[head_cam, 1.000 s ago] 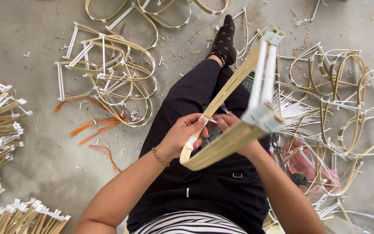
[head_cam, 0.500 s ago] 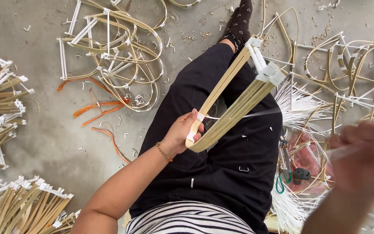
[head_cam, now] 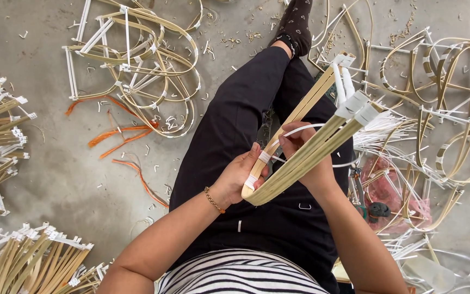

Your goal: Assembling lightweight furniture or decorative frames using bamboo strips and plastic fasteners.

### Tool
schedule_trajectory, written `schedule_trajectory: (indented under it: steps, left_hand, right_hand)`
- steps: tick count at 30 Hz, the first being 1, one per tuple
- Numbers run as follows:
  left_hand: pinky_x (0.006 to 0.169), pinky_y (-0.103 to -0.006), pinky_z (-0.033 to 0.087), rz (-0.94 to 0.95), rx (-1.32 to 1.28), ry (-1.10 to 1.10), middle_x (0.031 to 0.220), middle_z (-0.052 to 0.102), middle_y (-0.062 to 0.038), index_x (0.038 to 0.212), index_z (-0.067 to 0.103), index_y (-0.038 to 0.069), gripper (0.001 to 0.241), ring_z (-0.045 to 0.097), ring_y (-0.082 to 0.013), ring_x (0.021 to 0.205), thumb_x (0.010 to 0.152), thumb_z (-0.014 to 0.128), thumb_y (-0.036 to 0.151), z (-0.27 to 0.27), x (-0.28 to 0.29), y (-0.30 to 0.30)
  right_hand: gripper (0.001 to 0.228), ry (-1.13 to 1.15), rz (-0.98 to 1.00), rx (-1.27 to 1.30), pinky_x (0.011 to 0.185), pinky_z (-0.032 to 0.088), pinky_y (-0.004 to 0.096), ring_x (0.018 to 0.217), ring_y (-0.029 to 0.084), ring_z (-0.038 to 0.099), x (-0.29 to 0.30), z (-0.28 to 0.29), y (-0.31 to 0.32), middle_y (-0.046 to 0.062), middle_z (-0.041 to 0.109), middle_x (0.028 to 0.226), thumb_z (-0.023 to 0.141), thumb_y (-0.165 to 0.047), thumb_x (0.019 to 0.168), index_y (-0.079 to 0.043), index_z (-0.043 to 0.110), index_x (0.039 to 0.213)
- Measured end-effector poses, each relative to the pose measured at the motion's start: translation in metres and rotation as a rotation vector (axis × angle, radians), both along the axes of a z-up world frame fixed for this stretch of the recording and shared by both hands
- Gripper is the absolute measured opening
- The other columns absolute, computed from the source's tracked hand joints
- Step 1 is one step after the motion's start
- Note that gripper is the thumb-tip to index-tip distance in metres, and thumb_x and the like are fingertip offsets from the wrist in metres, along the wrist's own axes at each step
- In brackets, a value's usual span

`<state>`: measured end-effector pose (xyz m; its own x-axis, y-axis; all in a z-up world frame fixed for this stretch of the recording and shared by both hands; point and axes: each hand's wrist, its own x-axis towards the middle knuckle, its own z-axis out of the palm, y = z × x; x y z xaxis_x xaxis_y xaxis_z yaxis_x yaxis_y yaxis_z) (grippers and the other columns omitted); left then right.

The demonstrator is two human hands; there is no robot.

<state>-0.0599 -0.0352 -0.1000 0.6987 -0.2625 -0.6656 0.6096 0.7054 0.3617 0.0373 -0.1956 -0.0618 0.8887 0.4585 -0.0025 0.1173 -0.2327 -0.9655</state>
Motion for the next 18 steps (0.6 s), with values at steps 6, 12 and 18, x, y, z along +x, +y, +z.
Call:
schedule_trajectory:
  steps: [6, 12, 18]
  left_hand:
    - [0.041, -0.0217, 0.050, 0.017, -0.032, -0.010, 0.069, 0.062, -0.002, 0.101, 0.059, 0.007, 0.055, 0.058, -0.0073, 0.044, 0.100, 0.047, 0.060, -0.001, 0.001, -0.002]
    - [0.058, -0.0243, 0.060, 0.020, 0.067, 0.102, 0.076, 0.068, -0.003, 0.098, 0.064, 0.008, 0.054, 0.068, -0.0087, 0.061, 0.096, 0.047, 0.059, -0.004, 0.003, -0.006]
    - [0.052, -0.0230, 0.056, 0.036, 0.029, 0.016, 0.073, 0.065, -0.003, 0.095, 0.061, 0.007, 0.055, 0.063, -0.0081, 0.054, 0.100, 0.049, 0.061, -0.018, -0.002, -0.008]
  right_hand:
    - [0.017, 0.061, 0.111, -0.136, 0.061, 0.057, 0.023, 0.070, 0.010, 0.070, -0.004, 0.008, 0.006, 0.004, 0.070, 0.085, 0.069, -0.004, 0.096, 0.000, 0.064, 0.112]
    - [0.015, -0.072, 0.168, -0.216, 0.059, 0.058, 0.025, 0.070, 0.013, 0.071, -0.002, 0.011, 0.012, 0.007, 0.072, 0.085, 0.070, -0.004, 0.093, -0.001, 0.067, 0.108]
    - [0.017, 0.012, 0.131, -0.219, 0.058, 0.057, 0.026, 0.068, 0.015, 0.071, -0.003, 0.012, 0.012, 0.008, 0.072, 0.084, 0.068, -0.004, 0.093, 0.001, 0.067, 0.110]
